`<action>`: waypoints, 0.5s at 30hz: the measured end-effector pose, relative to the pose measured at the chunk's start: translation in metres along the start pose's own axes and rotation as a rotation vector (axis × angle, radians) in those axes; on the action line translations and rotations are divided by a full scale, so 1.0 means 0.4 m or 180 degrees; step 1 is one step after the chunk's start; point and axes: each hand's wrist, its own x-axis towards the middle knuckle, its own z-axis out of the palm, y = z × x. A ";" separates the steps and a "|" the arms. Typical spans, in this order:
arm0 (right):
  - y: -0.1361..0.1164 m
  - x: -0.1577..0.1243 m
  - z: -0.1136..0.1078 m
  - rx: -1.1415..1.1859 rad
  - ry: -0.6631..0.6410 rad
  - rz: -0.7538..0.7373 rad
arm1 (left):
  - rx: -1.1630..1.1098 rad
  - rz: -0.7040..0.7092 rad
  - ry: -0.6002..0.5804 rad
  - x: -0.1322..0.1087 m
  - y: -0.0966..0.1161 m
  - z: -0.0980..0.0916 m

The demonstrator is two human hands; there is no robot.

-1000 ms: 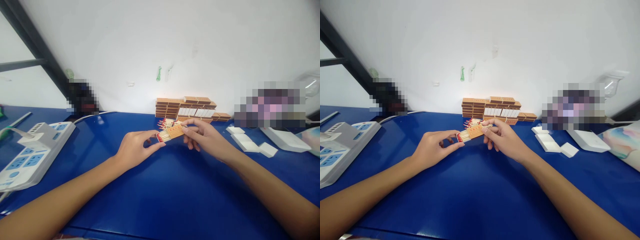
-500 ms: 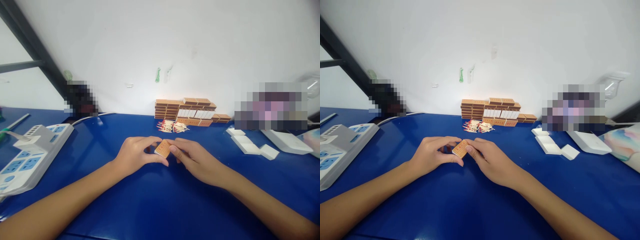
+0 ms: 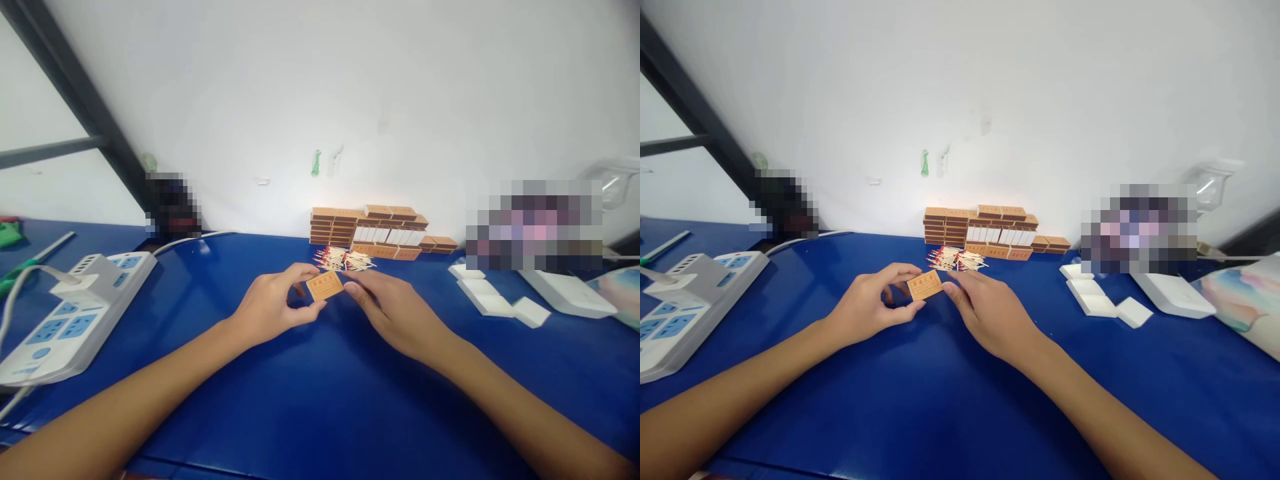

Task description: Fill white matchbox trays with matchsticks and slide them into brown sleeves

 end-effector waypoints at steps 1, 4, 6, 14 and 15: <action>0.017 0.004 0.001 -0.0369 0.0073 0.0071 | 0.0028 -0.0108 -0.0033 0.009 -0.002 -0.009; 0.058 0.017 -0.002 -0.1312 -0.0072 0.0223 | 0.0359 -0.0025 -0.0008 0.060 -0.011 -0.045; 0.068 0.021 -0.007 -0.1586 -0.0180 0.0234 | 0.0542 0.0305 -0.0055 0.117 -0.021 -0.069; 0.039 0.024 -0.022 -0.1684 -0.0501 0.0251 | 0.0828 0.0649 0.0121 0.396 -0.086 -0.062; 0.038 0.025 -0.023 -0.1688 -0.0535 0.0252 | 0.0822 0.0652 0.0126 0.418 -0.094 -0.052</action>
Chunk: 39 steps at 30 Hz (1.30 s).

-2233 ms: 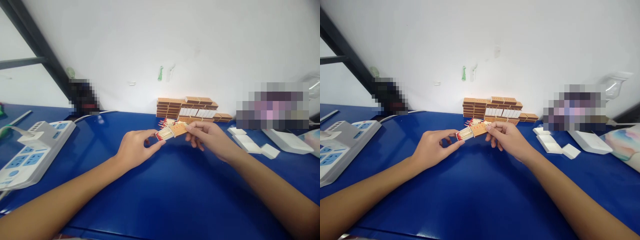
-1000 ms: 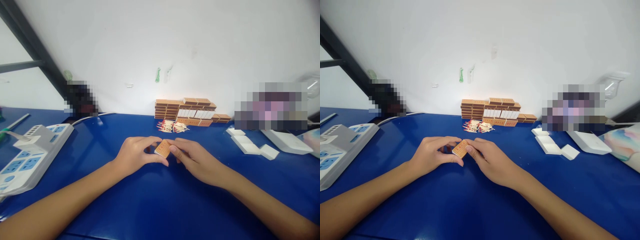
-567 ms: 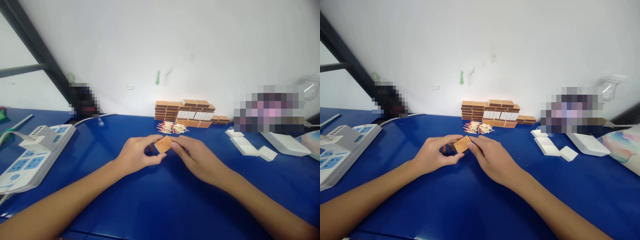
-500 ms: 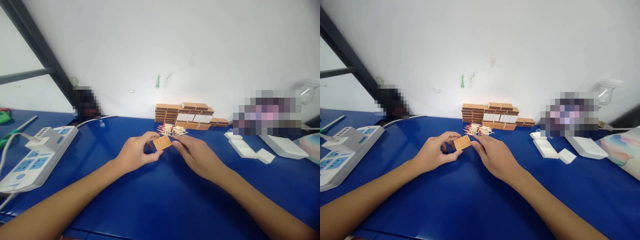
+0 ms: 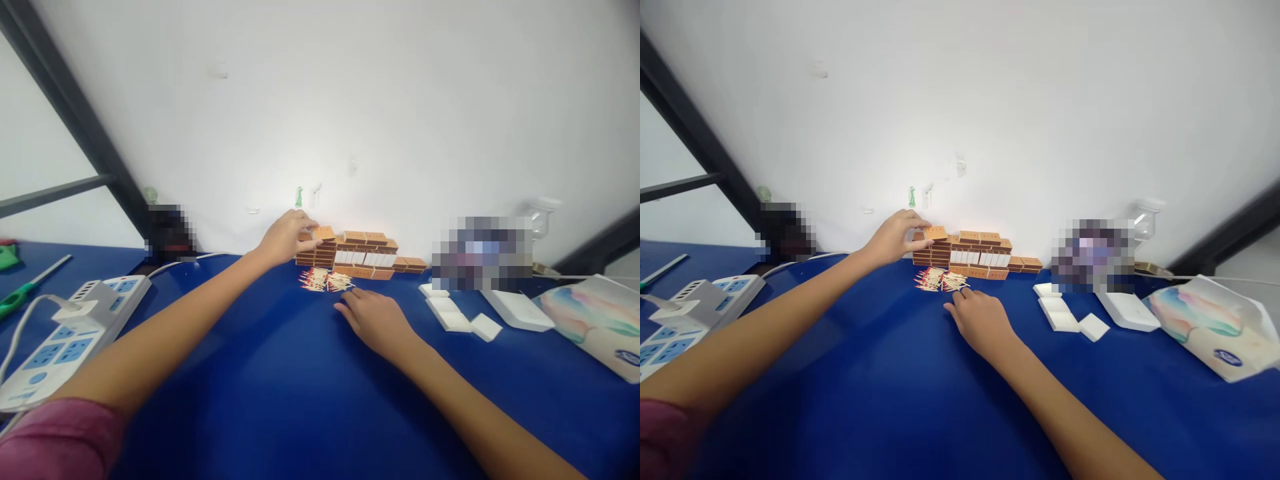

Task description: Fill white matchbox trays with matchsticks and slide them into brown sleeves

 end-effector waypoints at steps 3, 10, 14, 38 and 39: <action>0.006 0.005 -0.002 -0.0020 -0.0047 0.0006 | -0.0009 -0.0030 0.0046 0.033 -0.016 0.032; 0.024 0.014 0.000 0.0017 -0.0102 0.0059 | 0.0099 -0.0047 0.0089 0.027 -0.019 0.064; 0.028 0.016 0.002 0.0055 -0.0099 0.0081 | 0.0170 -0.0052 0.0093 0.029 -0.013 0.077; 0.442 -0.004 -0.022 0.0171 0.0214 0.2274 | -0.0123 0.0173 0.0118 -0.355 0.103 0.009; 0.448 -0.008 -0.023 0.0184 0.0194 0.2258 | -0.0113 0.0204 0.0081 -0.355 0.101 0.011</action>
